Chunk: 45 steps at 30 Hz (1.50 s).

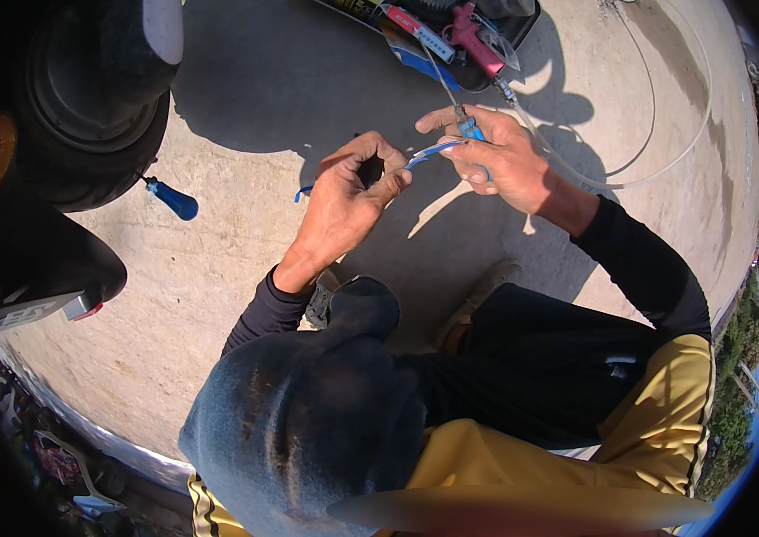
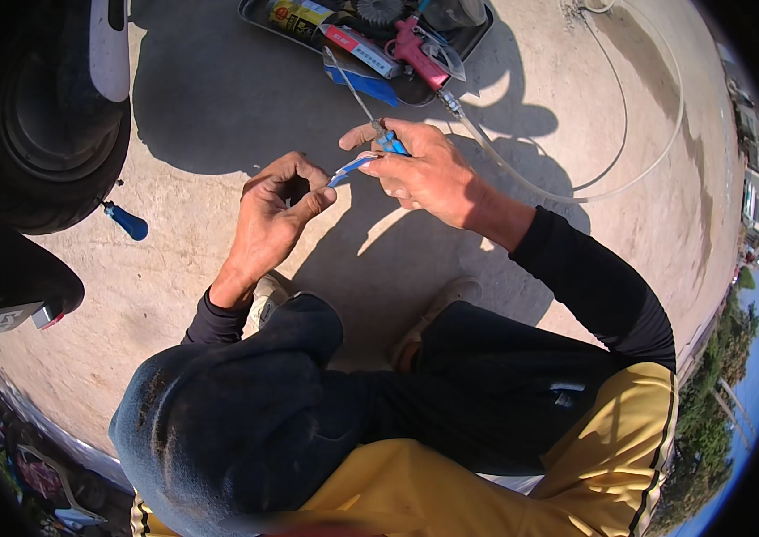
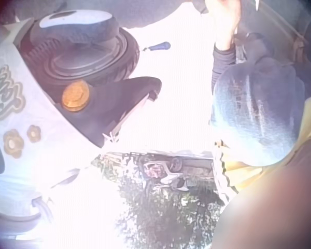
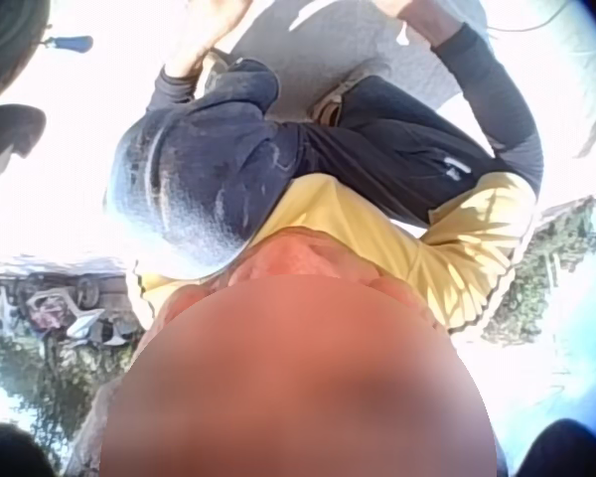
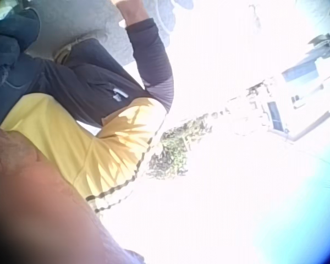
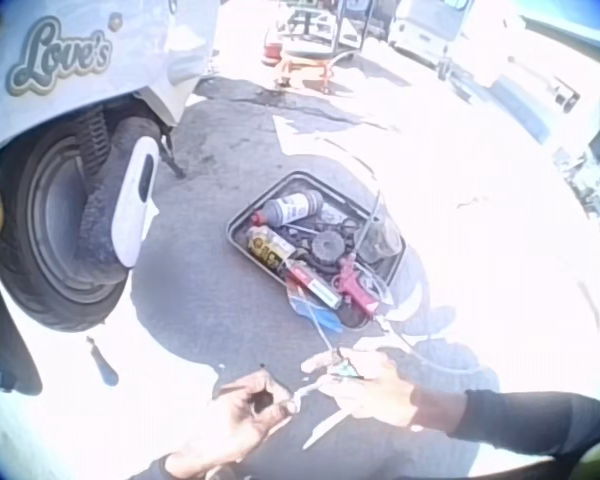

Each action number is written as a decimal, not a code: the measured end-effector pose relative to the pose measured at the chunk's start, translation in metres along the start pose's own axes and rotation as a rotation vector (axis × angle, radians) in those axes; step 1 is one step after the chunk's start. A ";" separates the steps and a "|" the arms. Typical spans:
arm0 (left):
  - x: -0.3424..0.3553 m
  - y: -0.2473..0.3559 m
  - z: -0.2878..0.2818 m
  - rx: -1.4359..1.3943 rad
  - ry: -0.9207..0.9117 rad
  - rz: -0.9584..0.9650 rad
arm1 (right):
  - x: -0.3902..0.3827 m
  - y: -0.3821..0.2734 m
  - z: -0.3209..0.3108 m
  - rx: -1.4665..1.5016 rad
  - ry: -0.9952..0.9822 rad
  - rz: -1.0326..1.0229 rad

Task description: The person removes the valve cap from a scooter tire, inflates it with a pressure gun, and then applies a patch to the tire using a screwdriver and adhesive. The person works on the ground next to the scooter.

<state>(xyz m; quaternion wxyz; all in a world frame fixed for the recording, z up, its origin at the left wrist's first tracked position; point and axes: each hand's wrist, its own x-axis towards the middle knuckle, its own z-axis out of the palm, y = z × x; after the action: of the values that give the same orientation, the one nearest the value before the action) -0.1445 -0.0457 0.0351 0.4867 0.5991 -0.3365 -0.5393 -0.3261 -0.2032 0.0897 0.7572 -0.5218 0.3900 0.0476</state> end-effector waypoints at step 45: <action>0.001 -0.033 -0.039 -0.103 0.262 -0.130 | -0.003 0.023 -0.022 -0.226 0.401 0.009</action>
<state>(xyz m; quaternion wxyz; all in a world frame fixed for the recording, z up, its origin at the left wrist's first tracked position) -0.1100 -0.0277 0.0015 0.5206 0.6590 -0.2025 -0.5037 -0.3513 -0.2099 0.0705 0.6012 -0.6005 0.5272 -0.0105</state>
